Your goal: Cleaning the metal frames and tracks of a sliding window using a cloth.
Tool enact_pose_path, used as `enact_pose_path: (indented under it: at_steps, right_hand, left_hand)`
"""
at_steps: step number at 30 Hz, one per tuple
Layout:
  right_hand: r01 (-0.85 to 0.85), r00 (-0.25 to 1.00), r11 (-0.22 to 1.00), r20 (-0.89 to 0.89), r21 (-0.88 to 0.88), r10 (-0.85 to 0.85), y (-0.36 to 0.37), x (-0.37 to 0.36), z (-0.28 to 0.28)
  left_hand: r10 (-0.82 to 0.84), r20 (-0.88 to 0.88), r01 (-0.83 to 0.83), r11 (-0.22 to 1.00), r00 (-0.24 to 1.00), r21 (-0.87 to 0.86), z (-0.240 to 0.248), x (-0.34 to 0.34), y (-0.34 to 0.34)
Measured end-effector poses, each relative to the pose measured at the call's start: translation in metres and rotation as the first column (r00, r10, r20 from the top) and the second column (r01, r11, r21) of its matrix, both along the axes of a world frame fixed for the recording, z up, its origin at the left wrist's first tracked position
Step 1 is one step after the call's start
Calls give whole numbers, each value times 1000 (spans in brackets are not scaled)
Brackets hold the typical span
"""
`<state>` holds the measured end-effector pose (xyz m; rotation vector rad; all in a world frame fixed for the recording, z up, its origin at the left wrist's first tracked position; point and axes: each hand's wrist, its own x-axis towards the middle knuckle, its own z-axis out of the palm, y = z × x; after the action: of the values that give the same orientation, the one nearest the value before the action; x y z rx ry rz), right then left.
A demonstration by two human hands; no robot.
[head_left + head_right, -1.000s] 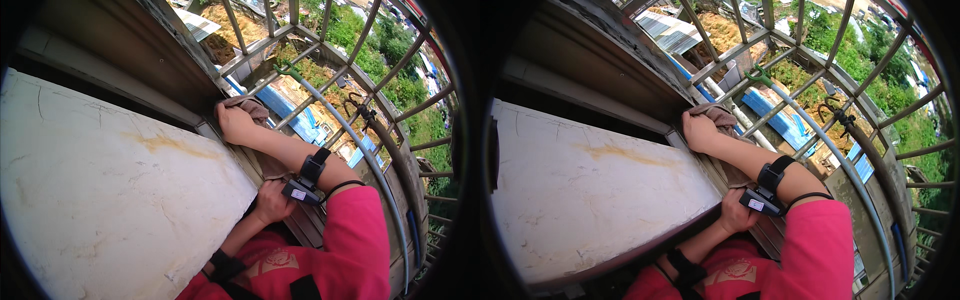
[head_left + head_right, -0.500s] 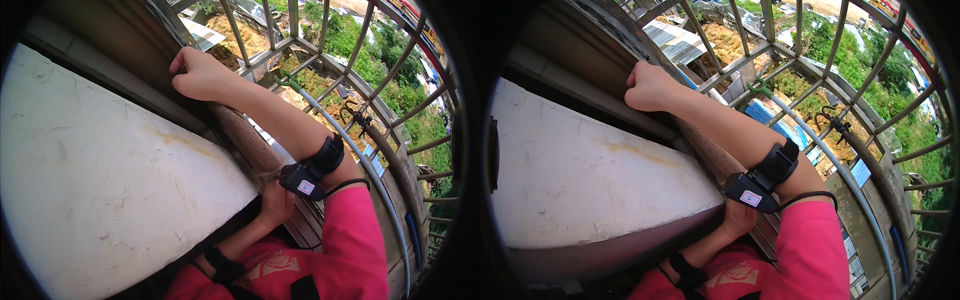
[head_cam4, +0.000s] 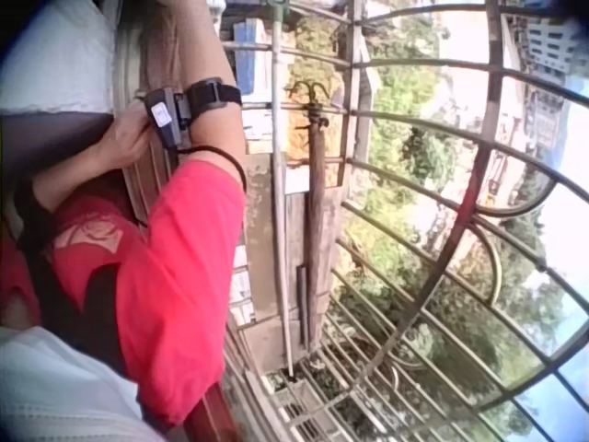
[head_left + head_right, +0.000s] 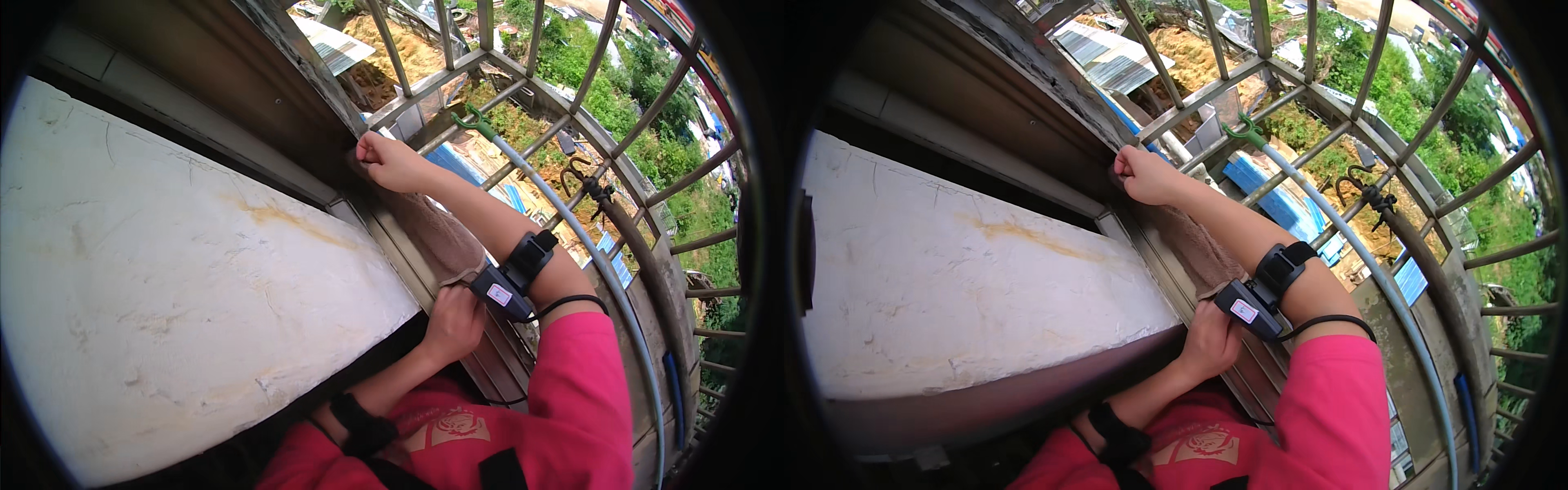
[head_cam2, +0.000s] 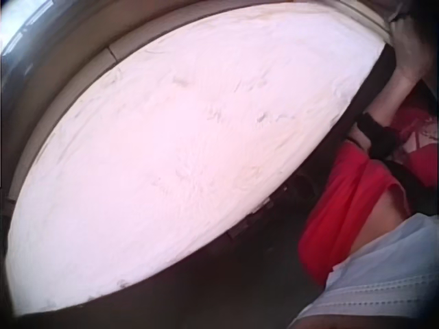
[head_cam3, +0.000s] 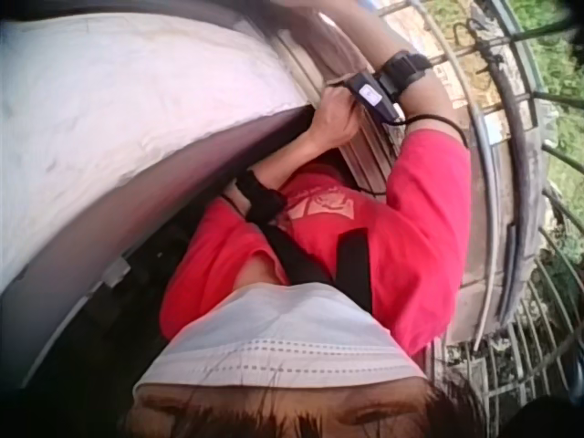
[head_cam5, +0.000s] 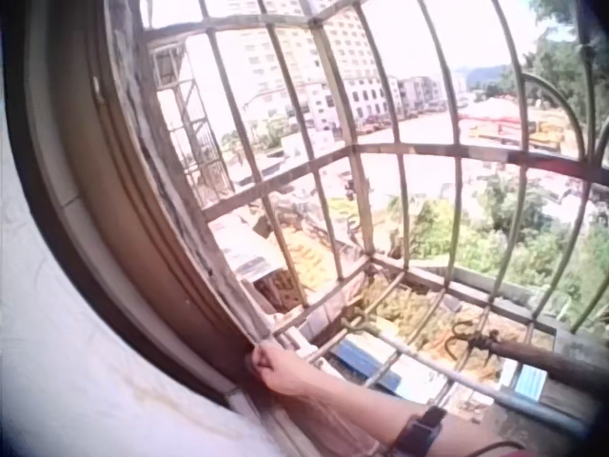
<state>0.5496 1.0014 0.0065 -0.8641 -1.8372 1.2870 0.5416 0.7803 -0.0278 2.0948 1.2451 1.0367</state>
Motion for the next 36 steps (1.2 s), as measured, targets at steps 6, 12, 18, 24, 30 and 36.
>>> enact_pose_path:
  at_steps: [6,12,18,24,30,36]
  right_hand:
    - [-356,927,933,-146,-54,345,-4,8,40]
    - [-216,794,856,595,469,-125,1,-3,5]
    - [6,931,910,329,415,-156,-21,6,-10]
    - [-272,844,775,529,570,-92,-19,-20,-27]
    - [-81,929,303,182,950,-323,-4,-37,-6]
    - [-242,833,394,398,887,-384,-19,-43,-50]
  left_hand:
    - [27,-51,-20,991,998,132,15,-17,-8]
    - [132,-202,-105,985,970,139,-8,-7,-6]
    - [181,-266,-142,977,947,160,-9,-8,-3]
    - [152,-250,-137,988,956,75,-9,-7,-4]
    - [161,-273,-134,984,948,114,-5,-7,-4]
    - [105,-311,-73,991,945,113,-6,-4,-2]
